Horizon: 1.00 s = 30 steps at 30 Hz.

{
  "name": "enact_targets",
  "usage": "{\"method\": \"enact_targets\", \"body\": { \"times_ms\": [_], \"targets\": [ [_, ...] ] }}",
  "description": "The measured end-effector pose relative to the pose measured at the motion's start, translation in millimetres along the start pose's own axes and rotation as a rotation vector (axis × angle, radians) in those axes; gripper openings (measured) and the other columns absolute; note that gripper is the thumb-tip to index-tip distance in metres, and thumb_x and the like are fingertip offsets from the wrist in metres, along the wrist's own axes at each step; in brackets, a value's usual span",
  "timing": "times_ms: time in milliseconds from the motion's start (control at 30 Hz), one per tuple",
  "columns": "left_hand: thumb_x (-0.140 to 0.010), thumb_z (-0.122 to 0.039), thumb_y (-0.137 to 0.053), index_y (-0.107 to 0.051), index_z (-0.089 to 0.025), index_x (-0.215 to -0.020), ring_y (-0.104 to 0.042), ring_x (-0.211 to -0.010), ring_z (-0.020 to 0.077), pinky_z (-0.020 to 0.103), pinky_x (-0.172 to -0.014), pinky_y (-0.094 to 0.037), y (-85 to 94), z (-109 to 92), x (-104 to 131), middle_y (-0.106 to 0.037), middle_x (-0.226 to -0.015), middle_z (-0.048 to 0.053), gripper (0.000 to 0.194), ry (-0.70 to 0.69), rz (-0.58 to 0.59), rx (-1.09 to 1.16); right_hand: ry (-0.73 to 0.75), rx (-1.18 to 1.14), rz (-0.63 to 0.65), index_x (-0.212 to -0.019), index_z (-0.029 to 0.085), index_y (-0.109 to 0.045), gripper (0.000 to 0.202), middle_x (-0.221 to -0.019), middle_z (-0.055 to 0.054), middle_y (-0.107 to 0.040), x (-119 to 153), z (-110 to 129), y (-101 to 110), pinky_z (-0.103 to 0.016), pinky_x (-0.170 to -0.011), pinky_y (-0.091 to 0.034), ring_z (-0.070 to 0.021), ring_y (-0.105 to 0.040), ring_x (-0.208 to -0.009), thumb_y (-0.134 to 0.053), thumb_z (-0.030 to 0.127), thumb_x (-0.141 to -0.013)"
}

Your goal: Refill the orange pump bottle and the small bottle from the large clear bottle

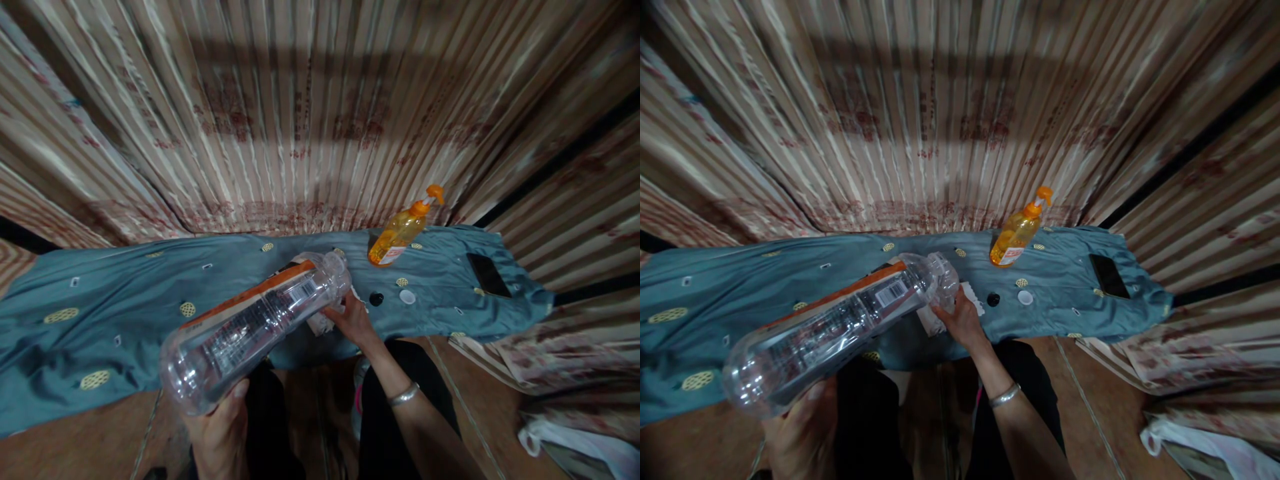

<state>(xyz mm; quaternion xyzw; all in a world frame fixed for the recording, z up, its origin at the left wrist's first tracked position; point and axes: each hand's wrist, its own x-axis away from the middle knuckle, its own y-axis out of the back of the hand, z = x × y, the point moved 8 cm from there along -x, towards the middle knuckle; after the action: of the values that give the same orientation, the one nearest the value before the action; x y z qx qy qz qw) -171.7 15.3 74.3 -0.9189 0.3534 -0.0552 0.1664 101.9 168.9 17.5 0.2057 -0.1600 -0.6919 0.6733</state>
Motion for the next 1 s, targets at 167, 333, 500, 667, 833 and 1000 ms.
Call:
{"method": "enact_targets", "body": {
  "times_ms": [167,333,500,667,833,1000],
  "targets": [
    [-0.053,-0.031,-0.098,-0.068,-0.019,-0.115,-0.075,-0.102,0.0256,0.030,-0.085,-0.064,-2.5,-0.2,0.5,-0.075,-0.106,0.006,0.070,0.036,0.016,0.009,0.002,0.003,-0.005,-0.126,0.020,-0.063,0.053,-0.112,-0.011,-0.083,-0.1,0.3,-0.2,-0.044,-0.091,-0.064,-0.0319,-0.080,-0.106,-0.084,0.029,-0.079],
    [-0.055,-0.033,-0.098,-0.067,-0.020,-0.117,-0.075,-0.103,0.0259,0.031,-0.086,-0.064,-3.7,-4.4,0.0,-0.075,-0.104,0.005,0.070,-0.010,0.022,0.007,-0.002,0.022,0.000,-0.124,0.021,-0.064,0.051,-0.110,-0.010,-0.083,-0.5,1.7,0.1,-0.043,-0.090,-0.064,-0.0317,-0.080,-0.104,-0.085,0.029,-0.078],
    [-0.053,-0.033,-0.098,-0.068,-0.020,-0.114,-0.075,-0.100,0.0253,0.028,-0.081,-0.064,-0.5,-0.9,0.7,-0.075,-0.103,0.005,0.070,0.005,0.007,0.011,-0.004,0.037,0.011,-0.125,0.019,-0.064,0.052,-0.110,-0.012,-0.082,-0.2,2.8,0.8,-0.043,-0.090,-0.063,-0.0323,-0.080,-0.105,-0.086,0.029,-0.079],
    [-0.055,-0.035,-0.096,-0.067,-0.021,-0.113,-0.075,-0.098,0.0249,0.034,-0.090,-0.063,0.6,1.5,0.4,-0.075,-0.104,0.005,0.066,0.027,0.004,-0.034,0.015,0.006,0.012,-0.126,0.020,-0.063,0.052,-0.113,-0.012,-0.082,-0.1,2.4,-0.1,-0.044,-0.092,-0.062,-0.0310,-0.079,-0.106,-0.084,0.028,-0.080],
    [-0.053,-0.032,-0.097,-0.067,-0.021,-0.113,-0.074,-0.103,0.0265,0.034,-0.090,-0.063,-0.9,-0.4,0.4,-0.075,-0.106,0.005,0.068,0.018,0.001,-0.002,0.023,-0.013,0.006,-0.129,0.020,-0.062,0.054,-0.114,-0.012,-0.082,0.0,1.0,-1.2,-0.043,-0.092,-0.063,-0.0301,-0.079,-0.106,-0.084,0.028,-0.080],
    [-0.055,-0.033,-0.096,-0.066,-0.022,-0.117,-0.074,-0.106,0.0281,0.037,-0.092,-0.063,-3.7,-1.3,1.0,-0.075,-0.105,0.006,0.070,0.017,0.025,-0.005,0.021,0.001,0.002,-0.127,0.019,-0.063,0.053,-0.112,-0.011,-0.082,0.1,1.4,-1.0,-0.044,-0.090,-0.063,-0.0309,-0.080,-0.104,-0.084,0.029,-0.079]
  ]
}}
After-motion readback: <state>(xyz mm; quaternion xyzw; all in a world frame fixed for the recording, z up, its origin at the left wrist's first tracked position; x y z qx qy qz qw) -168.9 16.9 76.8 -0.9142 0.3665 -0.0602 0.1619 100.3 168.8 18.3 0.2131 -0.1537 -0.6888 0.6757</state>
